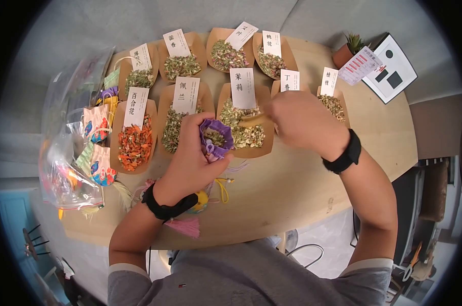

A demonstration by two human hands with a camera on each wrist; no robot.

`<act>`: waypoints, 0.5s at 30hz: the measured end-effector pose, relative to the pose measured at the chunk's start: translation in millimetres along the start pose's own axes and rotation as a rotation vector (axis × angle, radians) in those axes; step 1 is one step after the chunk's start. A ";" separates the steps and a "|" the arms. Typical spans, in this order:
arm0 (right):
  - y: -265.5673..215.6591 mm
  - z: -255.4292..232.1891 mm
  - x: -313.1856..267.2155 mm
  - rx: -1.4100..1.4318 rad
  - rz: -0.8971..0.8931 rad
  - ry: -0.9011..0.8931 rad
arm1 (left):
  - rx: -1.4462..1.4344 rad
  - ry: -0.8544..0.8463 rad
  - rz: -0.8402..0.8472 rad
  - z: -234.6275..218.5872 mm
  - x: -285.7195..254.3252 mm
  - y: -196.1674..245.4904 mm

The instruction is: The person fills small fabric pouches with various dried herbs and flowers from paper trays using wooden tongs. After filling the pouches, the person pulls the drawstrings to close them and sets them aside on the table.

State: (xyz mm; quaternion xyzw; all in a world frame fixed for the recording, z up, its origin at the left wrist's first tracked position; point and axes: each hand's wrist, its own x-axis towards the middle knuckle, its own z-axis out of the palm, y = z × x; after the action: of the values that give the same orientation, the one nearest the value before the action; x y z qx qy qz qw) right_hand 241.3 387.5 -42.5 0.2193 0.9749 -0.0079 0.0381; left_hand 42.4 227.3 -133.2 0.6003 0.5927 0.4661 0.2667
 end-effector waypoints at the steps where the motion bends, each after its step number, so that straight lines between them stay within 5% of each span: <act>1: 3.7 -0.3 -3.5 0.014 0.019 0.022 | -0.016 -0.011 -0.019 -0.1 0.0 -0.2; 7: 11.1 15.1 -4.6 0.219 0.154 -0.141 | -0.054 -0.039 -0.044 1.1 0.0 -0.2; 15: -1.2 28.2 -16.9 0.244 0.010 0.006 | -0.063 -0.036 -0.054 1.9 -1.1 -2.3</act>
State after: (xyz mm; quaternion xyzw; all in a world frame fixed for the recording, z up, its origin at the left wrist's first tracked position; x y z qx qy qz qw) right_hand 258.0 378.2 -69.2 0.2271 0.9657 -0.1257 0.0083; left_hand 43.2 227.0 -136.4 0.5838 0.5887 0.4664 0.3084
